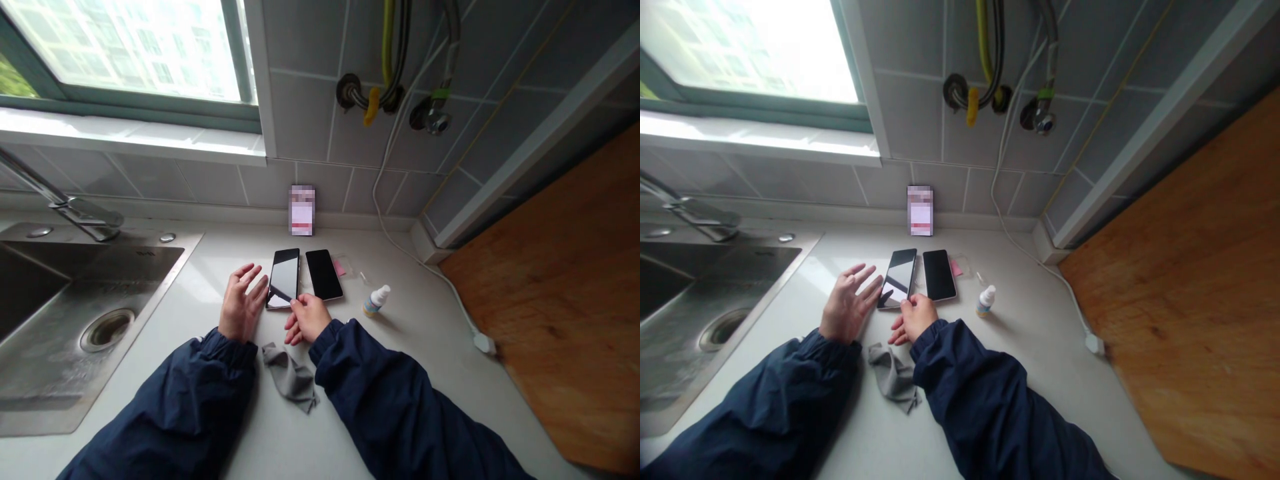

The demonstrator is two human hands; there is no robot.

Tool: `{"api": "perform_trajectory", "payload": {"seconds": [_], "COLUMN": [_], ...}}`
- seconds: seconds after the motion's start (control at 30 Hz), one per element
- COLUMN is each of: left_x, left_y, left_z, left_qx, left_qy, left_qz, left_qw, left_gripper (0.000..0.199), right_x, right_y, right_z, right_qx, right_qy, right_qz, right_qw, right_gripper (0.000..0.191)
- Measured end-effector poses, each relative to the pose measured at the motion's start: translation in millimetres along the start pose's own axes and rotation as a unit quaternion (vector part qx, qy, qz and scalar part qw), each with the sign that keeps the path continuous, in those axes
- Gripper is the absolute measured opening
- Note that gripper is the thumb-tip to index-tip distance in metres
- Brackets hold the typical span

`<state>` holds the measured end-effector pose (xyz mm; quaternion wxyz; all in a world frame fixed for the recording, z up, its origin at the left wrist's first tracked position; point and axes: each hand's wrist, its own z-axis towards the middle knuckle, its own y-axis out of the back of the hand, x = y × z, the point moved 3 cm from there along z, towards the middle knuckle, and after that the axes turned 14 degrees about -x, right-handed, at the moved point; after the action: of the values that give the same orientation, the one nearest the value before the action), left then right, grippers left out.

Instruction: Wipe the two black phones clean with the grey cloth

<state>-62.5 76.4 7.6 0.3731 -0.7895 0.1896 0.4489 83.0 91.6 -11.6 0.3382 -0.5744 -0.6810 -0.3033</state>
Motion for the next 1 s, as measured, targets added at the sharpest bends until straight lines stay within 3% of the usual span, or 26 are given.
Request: {"api": "perform_trajectory", "payload": {"seconds": [0.2,0.33,0.43,0.53,0.67,0.77,0.83,0.93,0.97,1.0], "left_x": [-2.9,-3.1,1.1,5.7,10.1,12.3,12.8,14.3,14.7,14.9], "left_y": [1.7,2.1,-4.0,-10.7,-10.4,-7.0,-5.1,-4.3,-4.5,-5.0], "left_z": [7.0,6.8,-0.9,-13.4,-23.3,-22.6,-19.6,-15.9,-15.1,-14.6], "left_qx": [-0.003,-0.012,0.041,0.101,0.094,0.057,0.030,0.025,0.029,0.033], "left_qy": [0.018,0.027,0.109,0.205,0.284,0.285,0.258,0.236,0.232,0.228], "left_qz": [-0.004,-0.013,-0.036,-0.040,-0.019,-0.022,-0.037,-0.044,-0.047,-0.051], "left_qw": [1.000,0.999,0.993,0.973,0.954,0.957,0.965,0.970,0.971,0.972], "left_gripper": [0.037,0.037,0.045,0.072,0.092,0.087,0.082,0.089,0.092,0.094], "right_x": [-4.2,-6.6,-8.5,-10.8,-14.1,-15.4,-15.9,-18.1,-19.0,-17.7], "right_y": [2.3,5.3,7.8,9.4,11.6,18.7,27.2,41.7,45.9,48.9], "right_z": [1.7,0.8,-5.4,-15.8,-28.9,-36.1,-42.1,-55.1,-60.0,-66.1], "right_qx": [0.002,0.028,0.069,0.113,0.154,0.150,0.132,0.096,0.079,0.047], "right_qy": [0.026,0.046,0.058,0.064,0.067,0.085,0.108,0.159,0.195,0.300], "right_qz": [0.033,0.058,0.068,0.063,0.037,0.009,-0.015,-0.061,-0.088,-0.165], "right_qw": [0.999,0.997,0.994,0.990,0.985,0.985,0.985,0.981,0.974,0.938], "right_gripper": [0.008,0.019,0.028,0.034,0.046,0.051,0.049,0.037,0.030,0.024]}}
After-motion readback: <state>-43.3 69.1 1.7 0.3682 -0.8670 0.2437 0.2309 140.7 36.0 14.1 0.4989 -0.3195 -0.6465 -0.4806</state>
